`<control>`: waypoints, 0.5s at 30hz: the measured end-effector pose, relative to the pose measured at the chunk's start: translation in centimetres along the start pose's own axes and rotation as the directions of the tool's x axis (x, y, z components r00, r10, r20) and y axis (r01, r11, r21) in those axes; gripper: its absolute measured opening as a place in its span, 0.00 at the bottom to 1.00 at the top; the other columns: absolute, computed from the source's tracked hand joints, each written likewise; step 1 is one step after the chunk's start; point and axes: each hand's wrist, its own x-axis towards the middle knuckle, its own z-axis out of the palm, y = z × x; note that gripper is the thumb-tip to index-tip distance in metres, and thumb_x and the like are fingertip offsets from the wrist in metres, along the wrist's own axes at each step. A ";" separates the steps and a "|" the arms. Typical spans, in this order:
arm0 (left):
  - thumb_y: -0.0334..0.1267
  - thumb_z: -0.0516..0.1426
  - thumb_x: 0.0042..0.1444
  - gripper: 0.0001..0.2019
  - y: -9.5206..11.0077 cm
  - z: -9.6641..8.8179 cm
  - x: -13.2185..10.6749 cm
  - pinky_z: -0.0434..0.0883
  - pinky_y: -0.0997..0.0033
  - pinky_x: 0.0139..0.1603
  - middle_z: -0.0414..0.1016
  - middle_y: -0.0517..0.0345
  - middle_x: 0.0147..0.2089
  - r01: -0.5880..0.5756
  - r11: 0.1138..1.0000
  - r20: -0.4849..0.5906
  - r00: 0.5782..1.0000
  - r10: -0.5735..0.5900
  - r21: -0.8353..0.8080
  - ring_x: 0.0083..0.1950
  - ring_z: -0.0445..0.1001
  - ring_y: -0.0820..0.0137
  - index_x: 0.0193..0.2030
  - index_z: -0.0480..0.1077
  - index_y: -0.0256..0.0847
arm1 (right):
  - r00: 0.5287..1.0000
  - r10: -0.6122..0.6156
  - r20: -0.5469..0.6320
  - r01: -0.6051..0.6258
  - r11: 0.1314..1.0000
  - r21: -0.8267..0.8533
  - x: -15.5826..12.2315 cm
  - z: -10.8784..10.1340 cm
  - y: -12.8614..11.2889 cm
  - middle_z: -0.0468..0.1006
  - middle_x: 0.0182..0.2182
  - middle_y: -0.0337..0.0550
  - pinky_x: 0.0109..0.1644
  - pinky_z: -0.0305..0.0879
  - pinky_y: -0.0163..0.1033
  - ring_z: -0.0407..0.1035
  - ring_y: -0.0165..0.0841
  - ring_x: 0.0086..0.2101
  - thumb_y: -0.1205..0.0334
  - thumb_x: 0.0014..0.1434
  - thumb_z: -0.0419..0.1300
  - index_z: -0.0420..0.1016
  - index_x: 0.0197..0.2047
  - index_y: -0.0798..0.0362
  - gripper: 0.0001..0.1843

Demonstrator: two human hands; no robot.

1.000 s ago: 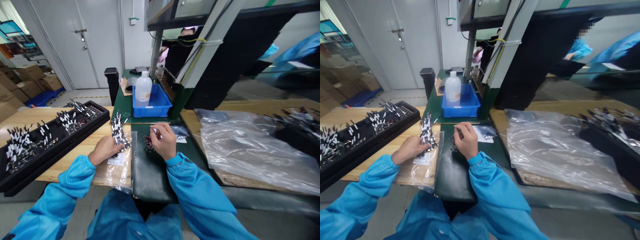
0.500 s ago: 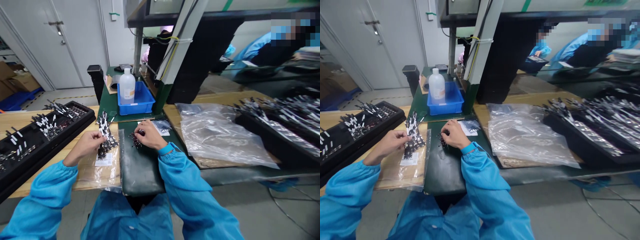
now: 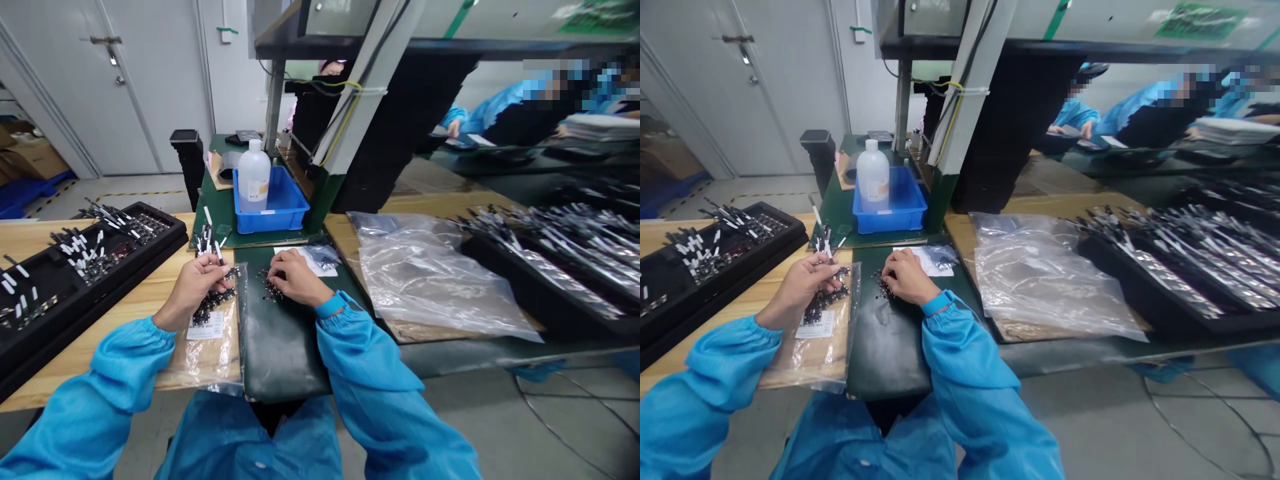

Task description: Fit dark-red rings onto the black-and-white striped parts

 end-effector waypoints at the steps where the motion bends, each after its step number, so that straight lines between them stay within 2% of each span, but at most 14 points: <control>1: 0.44 0.70 0.48 0.17 -0.2 0.0 0.0 0.72 0.78 0.28 0.78 0.59 0.28 0.011 1.000 0.005 1.000 -0.011 -0.020 0.29 0.78 0.72 0.37 0.70 0.39 | 1.000 -0.017 -0.025 0.017 1.000 0.011 0.0 -0.1 -0.2 0.76 0.39 0.47 0.51 0.59 0.48 0.65 0.40 0.43 0.73 0.57 0.63 0.78 0.31 0.52 0.07; 6: 0.43 0.71 0.44 0.20 -0.7 0.0 -0.1 0.73 0.75 0.30 0.78 0.60 0.28 0.021 0.998 0.008 1.000 -0.021 -0.054 0.31 0.79 0.69 0.39 0.70 0.38 | 0.974 -0.101 -0.201 0.122 0.988 0.096 0.0 -0.4 -1.4 0.78 0.33 0.44 0.48 0.63 0.44 0.68 0.37 0.39 0.71 0.62 0.59 0.75 0.35 0.52 0.06; 11: 0.43 0.71 0.45 0.19 -1.2 0.6 -0.2 0.72 0.74 0.29 0.76 0.61 0.26 0.011 0.999 0.022 1.000 -0.010 -0.034 0.28 0.78 0.70 0.39 0.70 0.39 | 0.980 -0.080 -0.181 0.117 0.973 0.200 -0.2 0.5 -2.5 0.80 0.32 0.42 0.40 0.65 0.39 0.71 0.34 0.33 0.67 0.63 0.59 0.76 0.36 0.51 0.05; 15: 0.44 0.70 0.45 0.19 -1.3 0.8 -0.5 0.72 0.75 0.28 0.75 0.62 0.25 0.010 0.999 0.027 1.000 -0.008 -0.039 0.27 0.77 0.70 0.39 0.70 0.39 | 0.984 -0.078 -0.158 0.113 0.967 0.227 -0.3 1.0 -3.1 0.79 0.31 0.41 0.37 0.65 0.37 0.70 0.32 0.31 0.67 0.63 0.59 0.77 0.37 0.52 0.05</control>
